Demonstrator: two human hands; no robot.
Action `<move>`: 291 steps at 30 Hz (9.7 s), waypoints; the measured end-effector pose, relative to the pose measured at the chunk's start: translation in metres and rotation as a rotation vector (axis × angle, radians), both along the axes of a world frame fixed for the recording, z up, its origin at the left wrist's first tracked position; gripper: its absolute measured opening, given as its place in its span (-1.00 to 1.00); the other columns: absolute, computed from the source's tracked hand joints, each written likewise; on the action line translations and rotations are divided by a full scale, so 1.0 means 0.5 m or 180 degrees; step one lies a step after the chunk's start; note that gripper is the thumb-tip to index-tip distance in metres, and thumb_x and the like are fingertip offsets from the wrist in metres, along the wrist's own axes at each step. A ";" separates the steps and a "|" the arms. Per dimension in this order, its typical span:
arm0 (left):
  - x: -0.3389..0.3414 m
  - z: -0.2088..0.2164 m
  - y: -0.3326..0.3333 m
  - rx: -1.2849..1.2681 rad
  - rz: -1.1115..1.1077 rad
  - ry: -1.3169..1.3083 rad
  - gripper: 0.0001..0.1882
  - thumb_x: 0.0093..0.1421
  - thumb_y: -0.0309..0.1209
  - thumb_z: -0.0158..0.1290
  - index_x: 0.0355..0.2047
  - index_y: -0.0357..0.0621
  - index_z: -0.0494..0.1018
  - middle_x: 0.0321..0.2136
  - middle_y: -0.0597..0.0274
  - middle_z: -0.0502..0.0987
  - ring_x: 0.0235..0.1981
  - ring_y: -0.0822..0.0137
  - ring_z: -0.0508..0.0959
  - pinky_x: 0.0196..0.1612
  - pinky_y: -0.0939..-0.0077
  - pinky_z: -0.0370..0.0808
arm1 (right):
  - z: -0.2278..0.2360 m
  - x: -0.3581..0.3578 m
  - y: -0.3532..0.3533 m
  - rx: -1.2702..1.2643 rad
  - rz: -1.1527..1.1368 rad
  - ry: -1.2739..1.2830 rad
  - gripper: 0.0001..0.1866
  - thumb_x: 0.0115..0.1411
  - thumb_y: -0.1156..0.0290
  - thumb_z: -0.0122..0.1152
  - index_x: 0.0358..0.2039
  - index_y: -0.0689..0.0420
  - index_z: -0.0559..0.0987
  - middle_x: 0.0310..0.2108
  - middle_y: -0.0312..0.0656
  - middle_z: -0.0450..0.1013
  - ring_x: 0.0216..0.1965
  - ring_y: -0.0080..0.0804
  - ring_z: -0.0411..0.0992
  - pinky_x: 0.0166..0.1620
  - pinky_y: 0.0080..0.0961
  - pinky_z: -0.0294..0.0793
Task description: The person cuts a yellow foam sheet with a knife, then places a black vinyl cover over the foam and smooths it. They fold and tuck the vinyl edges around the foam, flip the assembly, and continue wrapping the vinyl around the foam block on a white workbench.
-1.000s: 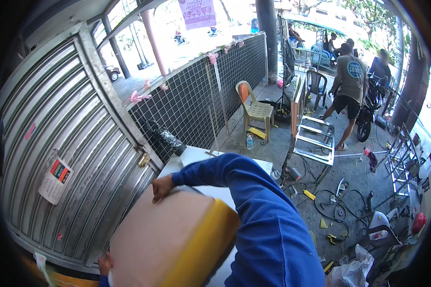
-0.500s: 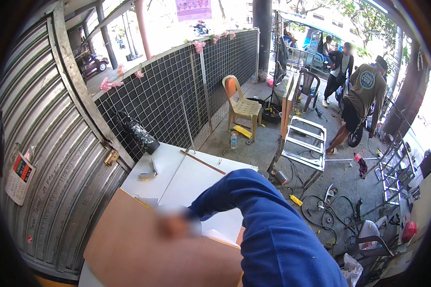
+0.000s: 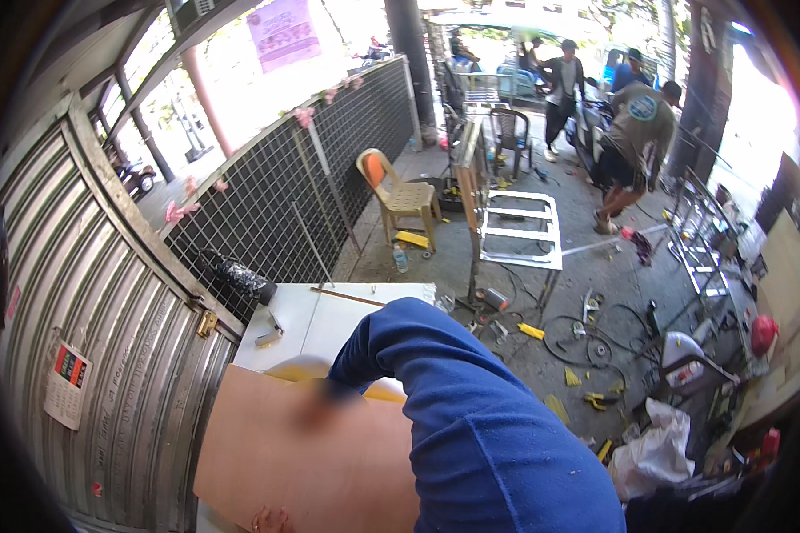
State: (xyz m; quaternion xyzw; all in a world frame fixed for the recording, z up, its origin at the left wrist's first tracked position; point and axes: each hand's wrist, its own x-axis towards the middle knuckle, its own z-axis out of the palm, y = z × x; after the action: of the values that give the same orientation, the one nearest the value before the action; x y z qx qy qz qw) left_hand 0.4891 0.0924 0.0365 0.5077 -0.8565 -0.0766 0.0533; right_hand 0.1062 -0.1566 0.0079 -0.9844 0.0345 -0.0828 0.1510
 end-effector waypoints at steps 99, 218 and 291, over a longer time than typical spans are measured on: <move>-0.413 -0.056 -0.361 -0.0198 -0.0214 0.0025 -0.37 0.36 -0.18 -0.03 0.42 0.53 0.13 0.38 0.40 0.18 0.41 0.08 0.13 0.39 -0.41 -0.13 | 0.008 -0.079 0.161 -0.0162 -0.3175 -0.1043 -0.65 0.10 0.59 0.16 -0.05 0.19 0.57 -0.29 -0.05 0.39 -0.24 -0.07 0.43 -0.16 -0.22 0.48; 0.111 -0.207 0.304 0.0038 0.5768 0.3975 -0.68 0.05 -0.16 0.38 -0.43 -0.17 0.63 -0.47 0.12 0.69 -0.39 0.14 0.67 -0.25 0.27 0.56 | -0.002 0.561 0.311 -0.0491 -0.0842 -0.0153 -0.26 0.35 -0.09 -0.01 0.42 0.04 0.25 0.45 0.07 0.09 0.46 0.14 -0.01 0.45 -0.03 -0.11; -0.041 0.117 0.060 -0.3067 0.2946 0.4358 -0.84 0.33 -0.41 0.07 -0.14 -0.15 0.54 -0.25 0.03 0.55 -0.19 0.09 0.62 -0.06 0.26 0.60 | 0.070 0.518 0.313 -0.1077 0.1662 0.0650 -0.67 0.23 0.19 0.19 -0.12 0.14 0.52 -0.56 0.01 0.54 -0.49 0.12 0.55 -0.35 -0.01 0.53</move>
State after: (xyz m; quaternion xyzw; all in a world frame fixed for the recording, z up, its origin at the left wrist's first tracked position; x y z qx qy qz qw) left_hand 0.4685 0.1225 0.0950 0.5645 -0.2933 0.0325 0.7709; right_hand 0.3651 -0.0002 0.0428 -0.9744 -0.2183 0.0533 -0.0028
